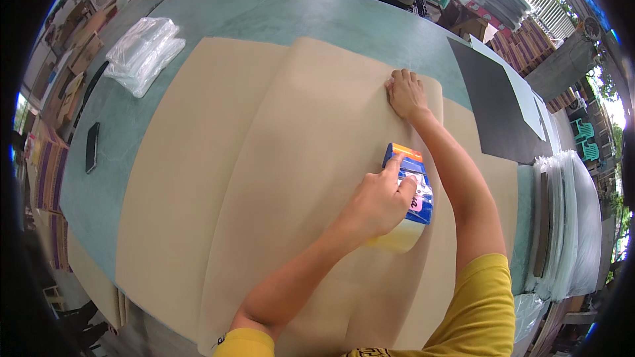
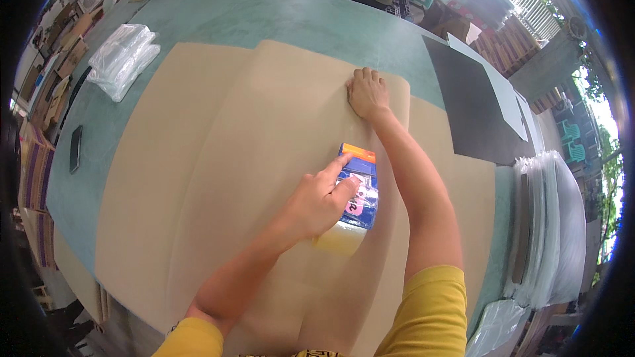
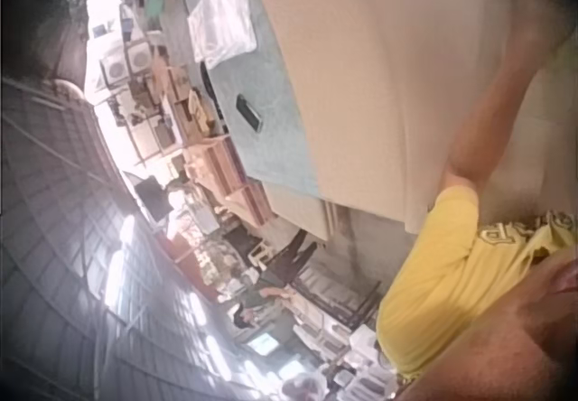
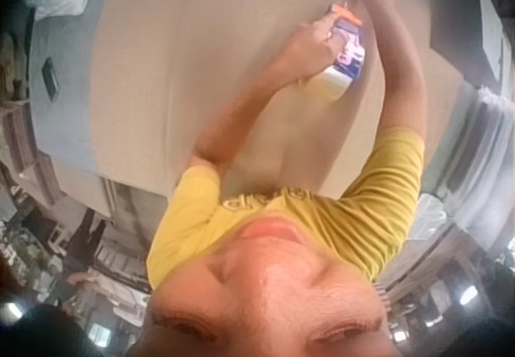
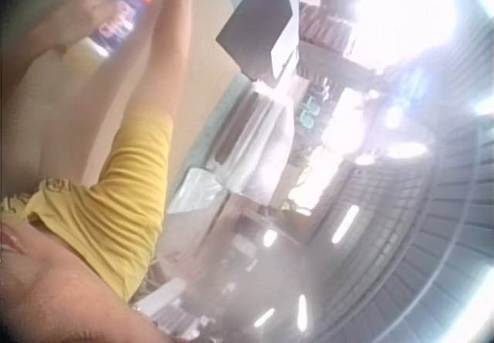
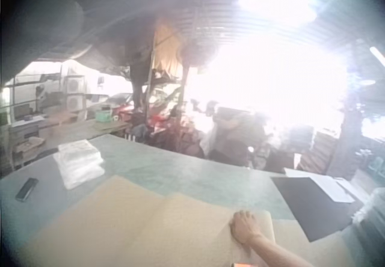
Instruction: The person wraps a flat black item in brown paper using tape from a dispenser, then moves several black and white boards to another stack and resumes wrapping a board.
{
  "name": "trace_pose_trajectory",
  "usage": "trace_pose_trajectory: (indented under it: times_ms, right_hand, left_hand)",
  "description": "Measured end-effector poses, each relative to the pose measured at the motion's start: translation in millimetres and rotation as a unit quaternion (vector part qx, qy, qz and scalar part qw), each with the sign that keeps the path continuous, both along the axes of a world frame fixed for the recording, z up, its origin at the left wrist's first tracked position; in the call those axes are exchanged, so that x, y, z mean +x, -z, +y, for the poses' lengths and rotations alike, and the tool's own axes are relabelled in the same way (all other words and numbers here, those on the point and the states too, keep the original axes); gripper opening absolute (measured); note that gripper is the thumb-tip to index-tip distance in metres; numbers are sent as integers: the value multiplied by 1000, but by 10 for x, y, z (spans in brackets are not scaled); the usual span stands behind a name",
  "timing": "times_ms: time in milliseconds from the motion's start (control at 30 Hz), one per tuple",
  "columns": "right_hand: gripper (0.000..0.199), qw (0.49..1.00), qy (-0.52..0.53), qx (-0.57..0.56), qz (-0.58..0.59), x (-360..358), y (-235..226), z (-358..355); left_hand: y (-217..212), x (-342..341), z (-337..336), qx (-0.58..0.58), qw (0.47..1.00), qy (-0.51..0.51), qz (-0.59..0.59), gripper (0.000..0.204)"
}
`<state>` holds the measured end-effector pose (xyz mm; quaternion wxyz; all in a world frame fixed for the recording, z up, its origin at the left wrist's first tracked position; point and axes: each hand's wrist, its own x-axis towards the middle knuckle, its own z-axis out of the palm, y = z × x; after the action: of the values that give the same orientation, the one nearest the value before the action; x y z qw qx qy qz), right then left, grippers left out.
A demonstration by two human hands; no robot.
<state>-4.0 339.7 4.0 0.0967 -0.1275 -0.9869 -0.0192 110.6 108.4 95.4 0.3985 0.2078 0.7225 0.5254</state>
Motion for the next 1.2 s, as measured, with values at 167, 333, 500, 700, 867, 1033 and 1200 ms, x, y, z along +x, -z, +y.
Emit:
trace_pose_trajectory:
  times_ms: [167, 333, 500, 700, 867, 1033, 1200]
  right_hand:
    - [67, 995, 14, 92, -18, 97, -273, -12]
    - [75, 924, -107, -264, -254, 428, -171, -331]
    - [79, 966, -65, -182, -170, 536, -60, -508]
    - [80, 991, -35, -111, -69, 621, 25, -674]
    - [85, 992, 10, -111, -57, 1042, 52, -1106]
    - [84, 952, -164, -186, -177, 2319, 68, -2135]
    - [83, 973, -164, -122, -111, 2487, -8, -2103]
  left_hand:
    - [14, -1, 27, 10, 1000, -5, 15, 55]
    - [92, 64, 63, 16, 998, -38, 45, 54]
    - [-137, 365, -249, 47, 998, -30, -37, 62]
    - [-164, 1639, -1374, -57, 997, -43, 7, 69]
    - [-192, 1849, -1414, -143, 982, -90, 85, 62]
    - [-308, 2023, -1474, -185, 967, -102, 140, 52]
    - [-235, 2697, -1919, -176, 954, -94, 226, 46]
